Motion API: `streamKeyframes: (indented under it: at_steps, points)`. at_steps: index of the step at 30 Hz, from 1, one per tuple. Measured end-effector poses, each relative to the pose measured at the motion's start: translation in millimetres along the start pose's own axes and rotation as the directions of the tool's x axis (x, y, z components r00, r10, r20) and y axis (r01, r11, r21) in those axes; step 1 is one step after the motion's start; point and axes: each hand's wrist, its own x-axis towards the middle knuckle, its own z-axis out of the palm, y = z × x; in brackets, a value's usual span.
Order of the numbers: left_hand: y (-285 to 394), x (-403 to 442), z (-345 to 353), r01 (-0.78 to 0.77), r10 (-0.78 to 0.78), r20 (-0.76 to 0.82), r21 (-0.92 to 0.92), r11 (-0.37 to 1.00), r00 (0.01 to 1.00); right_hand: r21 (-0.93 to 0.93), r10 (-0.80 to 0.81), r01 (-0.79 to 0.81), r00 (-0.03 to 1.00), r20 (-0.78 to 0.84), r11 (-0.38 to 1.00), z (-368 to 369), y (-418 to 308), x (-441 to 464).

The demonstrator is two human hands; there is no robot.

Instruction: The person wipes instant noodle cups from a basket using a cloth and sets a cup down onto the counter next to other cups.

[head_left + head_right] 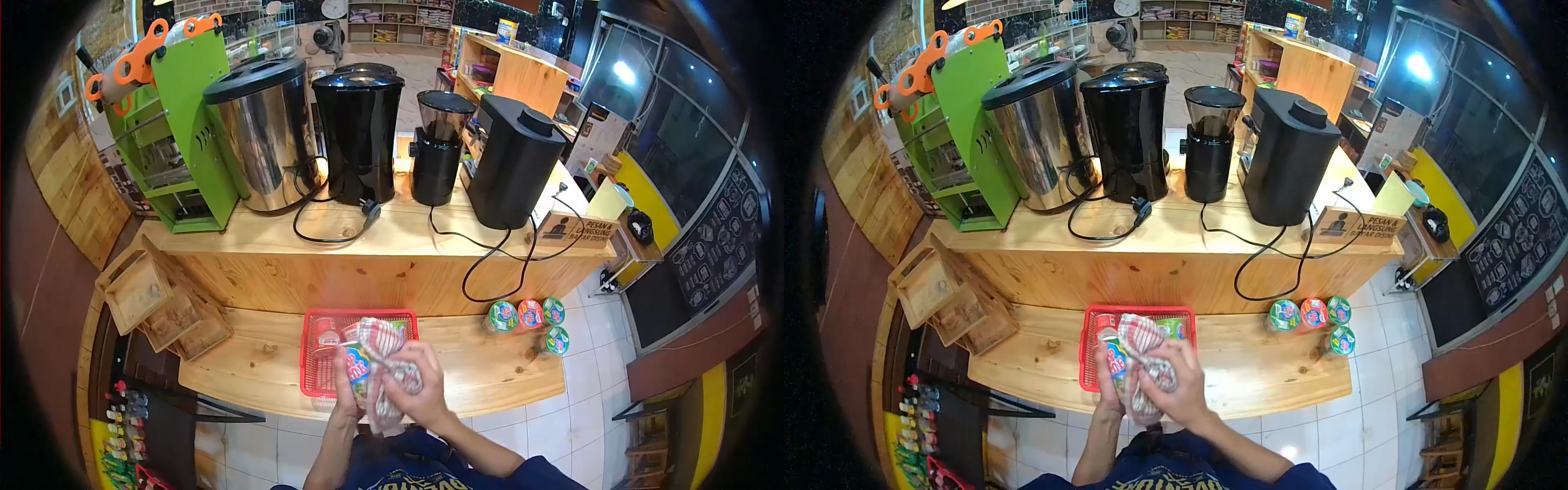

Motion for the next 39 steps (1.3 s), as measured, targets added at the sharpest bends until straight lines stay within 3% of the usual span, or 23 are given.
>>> streamKeyframes:
  at_steps: [2, 5, 9, 13, 17, 21, 22, 25, 26, 30, 34, 37, 39]
  points:
    - [-8, -5, 12, 0.005, -0.005, -0.053, 0.008, 1.0, 0.999, -0.014, -0.024, 0.023, 0.997, -0.076, 1.0, -6, 1, 20]
    - [-25, -1, 14, 0.016, -0.015, -0.011, 0.071, 0.997, 1.0, -0.034, 0.012, -0.017, 0.989, -0.145, 0.999, -15, 3, 42]
    - [-11, 1, 7, -0.085, 0.094, -0.088, 0.101, 0.991, 0.992, -0.002, 0.012, -0.012, 0.996, -0.085, 1.0, -1, -2, 16]
    - [20, 1, 11, -0.076, 0.078, -0.084, 0.026, 0.997, 0.993, 0.0, 0.013, -0.013, 0.999, 0.038, 1.0, 12, -9, -23]
    - [8, 5, 3, -0.028, 0.028, -0.044, -0.014, 1.0, 0.999, 0.013, -0.021, 0.021, 1.0, -0.006, 1.0, 4, 1, 1]
    - [-9, 4, 31, 0.025, -0.036, -0.116, -0.101, 0.995, 0.993, 0.04, 0.05, -0.046, 0.992, -0.113, 0.998, -12, -3, 49]
    - [-7, 4, 30, 0.037, -0.04, -0.024, -0.103, 0.994, 0.999, 0.019, 0.006, -0.003, 0.992, -0.126, 1.0, -12, -3, 53]
    - [1, 10, 15, -0.022, 0.02, -0.021, -0.094, 0.995, 1.0, -0.05, -0.082, 0.079, 0.994, -0.078, 0.996, -5, -3, 32]
    - [1, 17, 4, 0.016, -0.006, 0.048, -0.225, 0.974, 0.999, -0.044, -0.077, 0.076, 0.997, -0.022, 0.996, -2, 0, 17]
    - [29, 15, 17, -0.075, 0.074, -0.059, -0.009, 0.997, 0.995, -0.059, -0.066, 0.068, 0.997, 0.026, 0.996, 12, -7, -16]
    - [17, 8, 32, -0.022, 0.019, -0.051, -0.047, 0.999, 0.999, -0.049, -0.104, 0.102, 0.994, -0.042, 0.994, 0, 0, 22]
    - [0, 2, 36, 0.015, -0.017, -0.021, -0.079, 0.997, 1.0, -0.036, -0.03, 0.025, 0.992, -0.12, 0.999, -8, -4, 53]
    - [-2, 5, 29, -0.022, 0.021, -0.016, -0.095, 0.995, 1.0, -0.045, -0.041, 0.036, 0.993, -0.109, 0.998, -5, -3, 48]
